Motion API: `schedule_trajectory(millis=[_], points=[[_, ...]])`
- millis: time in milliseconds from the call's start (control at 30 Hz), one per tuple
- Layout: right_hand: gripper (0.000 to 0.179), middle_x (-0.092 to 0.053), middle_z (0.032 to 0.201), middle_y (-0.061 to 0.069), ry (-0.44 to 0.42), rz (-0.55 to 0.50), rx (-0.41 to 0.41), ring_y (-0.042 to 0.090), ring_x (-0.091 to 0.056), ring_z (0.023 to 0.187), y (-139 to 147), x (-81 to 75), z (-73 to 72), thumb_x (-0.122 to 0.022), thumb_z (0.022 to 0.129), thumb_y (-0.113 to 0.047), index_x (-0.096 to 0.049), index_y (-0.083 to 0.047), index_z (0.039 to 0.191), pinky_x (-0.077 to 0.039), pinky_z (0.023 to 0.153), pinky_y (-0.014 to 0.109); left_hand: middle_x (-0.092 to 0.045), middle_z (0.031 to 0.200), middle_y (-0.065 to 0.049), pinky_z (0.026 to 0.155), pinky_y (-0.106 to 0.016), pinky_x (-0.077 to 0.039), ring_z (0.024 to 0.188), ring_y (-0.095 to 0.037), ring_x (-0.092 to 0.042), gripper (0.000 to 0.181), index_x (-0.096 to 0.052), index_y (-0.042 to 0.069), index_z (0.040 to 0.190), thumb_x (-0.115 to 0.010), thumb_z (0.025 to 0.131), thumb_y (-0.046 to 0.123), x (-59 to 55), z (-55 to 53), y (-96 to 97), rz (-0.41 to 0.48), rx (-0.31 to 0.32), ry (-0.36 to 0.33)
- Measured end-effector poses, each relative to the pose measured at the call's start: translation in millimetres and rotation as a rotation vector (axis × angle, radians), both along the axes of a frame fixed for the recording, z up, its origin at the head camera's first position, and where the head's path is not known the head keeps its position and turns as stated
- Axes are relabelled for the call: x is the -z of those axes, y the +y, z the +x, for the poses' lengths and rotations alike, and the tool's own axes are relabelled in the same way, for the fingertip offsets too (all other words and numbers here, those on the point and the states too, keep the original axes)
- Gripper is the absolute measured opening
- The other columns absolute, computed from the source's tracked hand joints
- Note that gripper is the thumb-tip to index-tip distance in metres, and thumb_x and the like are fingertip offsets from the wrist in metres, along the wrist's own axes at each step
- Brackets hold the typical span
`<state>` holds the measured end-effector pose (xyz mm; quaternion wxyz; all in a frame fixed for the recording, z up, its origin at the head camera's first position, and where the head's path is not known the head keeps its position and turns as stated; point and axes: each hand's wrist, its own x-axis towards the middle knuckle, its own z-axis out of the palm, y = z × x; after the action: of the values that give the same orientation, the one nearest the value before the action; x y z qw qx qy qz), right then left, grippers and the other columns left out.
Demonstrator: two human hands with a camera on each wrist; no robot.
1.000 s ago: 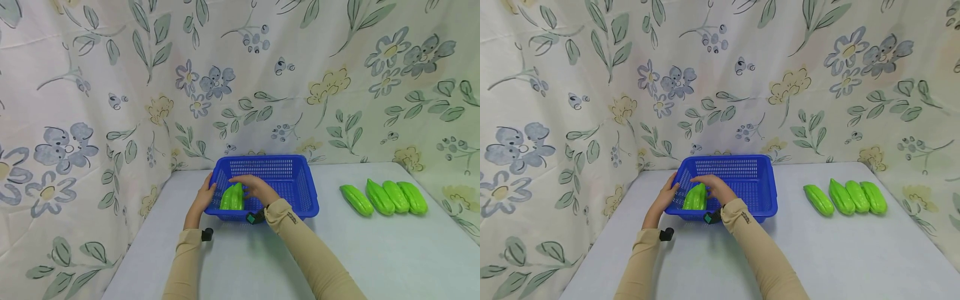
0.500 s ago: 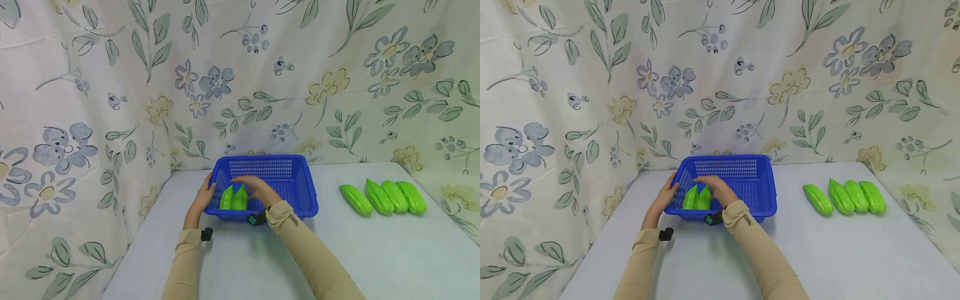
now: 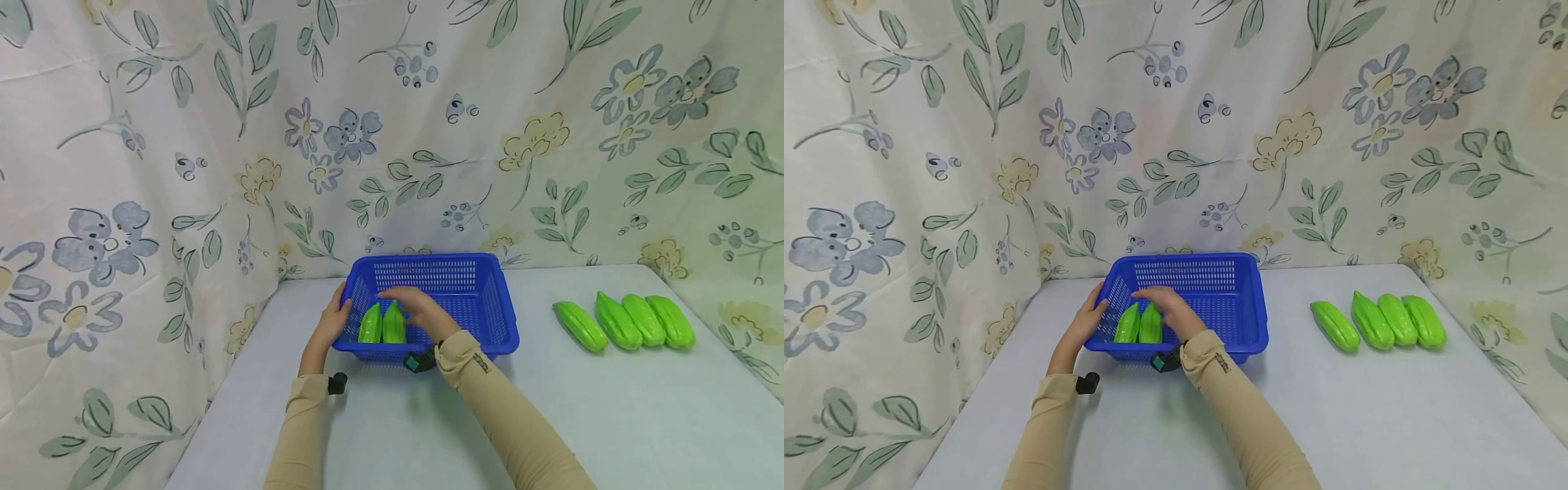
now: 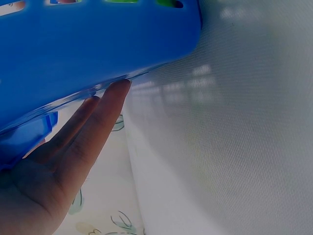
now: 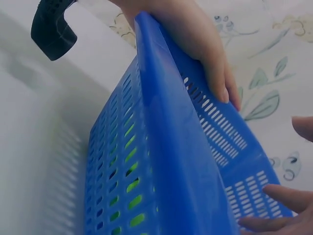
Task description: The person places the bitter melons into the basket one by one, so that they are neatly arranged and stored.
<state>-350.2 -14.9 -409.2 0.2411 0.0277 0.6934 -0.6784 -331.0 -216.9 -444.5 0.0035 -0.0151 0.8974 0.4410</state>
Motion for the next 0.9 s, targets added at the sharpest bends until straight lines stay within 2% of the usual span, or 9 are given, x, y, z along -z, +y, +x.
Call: schedule_trajectory(millis=[133, 433, 700, 900], points=[[0.071, -0.03, 0.159, 0.016, 0.043, 0.038, 0.012, 0.041, -0.021, 0.149, 1.2, -1.3, 1.2, -0.07, 0.089, -0.028, -0.038, -0.007, 0.149, -0.021, 0.118, 0.061, -0.019, 0.162, -0.022, 0.116, -0.065, -0.021, 0.147, -0.047, -0.021, 0.057, -0.01, 0.015, 0.158, -0.032, 0.107, 0.026, -0.3, 0.0, 0.2, -0.002, 0.0, 0.0], [0.076, -0.024, 0.162, 0.013, 0.211, 0.189, 0.04, 0.039, -0.024, 0.149, 5.8, -9.7, 12.5, -0.071, 0.088, -0.035, -0.035, -0.019, 0.152, -0.021, 0.118, 0.062, -0.02, 0.161, -0.024, 0.115, -0.065, -0.022, 0.146, -0.048, -0.022, 0.057, -0.009, 0.012, 0.158, -0.032, 0.107, 0.025, -0.7, 0.0, -0.9, -0.004, 0.009, 0.012], [0.08, -0.023, 0.163, 0.011, 0.376, 0.185, 0.069, 0.038, -0.024, 0.149, 12.2, -17.4, 26.0, -0.073, 0.086, -0.033, -0.031, -0.022, 0.154, -0.027, 0.116, 0.06, -0.019, 0.161, -0.023, 0.116, -0.065, -0.02, 0.146, -0.048, -0.021, 0.057, -0.008, 0.012, 0.158, -0.031, 0.107, 0.025, -2.8, -1.2, -1.0, -0.001, 0.012, 0.018], [0.082, -0.023, 0.163, 0.007, 0.434, 0.175, 0.087, 0.035, -0.023, 0.15, 20.0, -16.8, 33.6, -0.075, 0.085, -0.035, -0.03, -0.03, 0.154, -0.028, 0.115, 0.061, -0.018, 0.161, -0.023, 0.117, -0.064, -0.019, 0.147, -0.047, -0.019, 0.057, -0.009, 0.012, 0.158, -0.031, 0.107, 0.024, -0.7, -0.2, -1.1, 0.003, 0.01, 0.011]])
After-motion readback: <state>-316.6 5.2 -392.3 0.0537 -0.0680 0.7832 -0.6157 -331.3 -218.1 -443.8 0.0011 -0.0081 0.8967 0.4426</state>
